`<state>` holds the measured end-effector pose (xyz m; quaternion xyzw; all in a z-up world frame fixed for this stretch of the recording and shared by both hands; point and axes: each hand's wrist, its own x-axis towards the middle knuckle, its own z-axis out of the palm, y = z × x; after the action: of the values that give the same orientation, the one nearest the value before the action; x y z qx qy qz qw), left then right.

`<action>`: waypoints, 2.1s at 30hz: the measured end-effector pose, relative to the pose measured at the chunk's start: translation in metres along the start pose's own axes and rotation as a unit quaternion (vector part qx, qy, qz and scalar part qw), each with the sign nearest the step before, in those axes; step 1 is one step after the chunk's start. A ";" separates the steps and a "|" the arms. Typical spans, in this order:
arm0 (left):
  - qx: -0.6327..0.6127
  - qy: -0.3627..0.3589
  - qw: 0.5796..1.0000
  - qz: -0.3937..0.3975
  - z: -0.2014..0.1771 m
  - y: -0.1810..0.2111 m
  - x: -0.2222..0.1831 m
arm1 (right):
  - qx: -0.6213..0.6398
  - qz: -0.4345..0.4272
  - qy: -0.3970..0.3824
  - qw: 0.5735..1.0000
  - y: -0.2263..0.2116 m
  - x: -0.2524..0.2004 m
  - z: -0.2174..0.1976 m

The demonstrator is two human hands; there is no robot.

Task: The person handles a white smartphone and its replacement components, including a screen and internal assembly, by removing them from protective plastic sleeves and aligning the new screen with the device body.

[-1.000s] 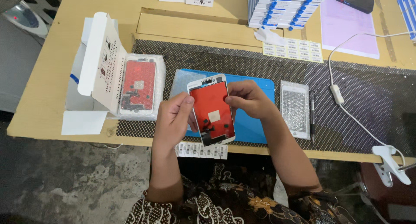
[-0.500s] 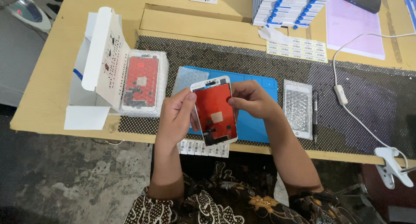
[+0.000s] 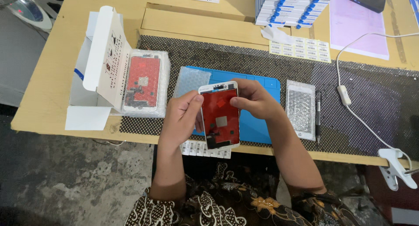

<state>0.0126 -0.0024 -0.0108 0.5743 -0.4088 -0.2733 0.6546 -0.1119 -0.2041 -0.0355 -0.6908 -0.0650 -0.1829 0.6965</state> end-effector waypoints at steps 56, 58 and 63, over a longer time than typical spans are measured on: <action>-0.068 0.142 0.982 0.104 -0.001 -0.042 0.008 | -0.246 -0.249 0.300 0.887 -0.006 0.004 -0.023; -0.070 0.135 0.983 0.099 0.000 -0.049 0.007 | -0.252 -0.258 0.298 0.884 -0.005 0.003 -0.025; -0.118 0.104 0.982 0.103 0.003 -0.062 0.012 | -0.254 -0.235 0.339 0.875 -0.005 0.003 -0.022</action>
<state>0.0232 -0.0252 -0.0684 0.4730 -0.3603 -0.1891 0.7815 -0.1146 -0.2256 -0.0306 -0.7043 0.0634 -0.5740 0.4129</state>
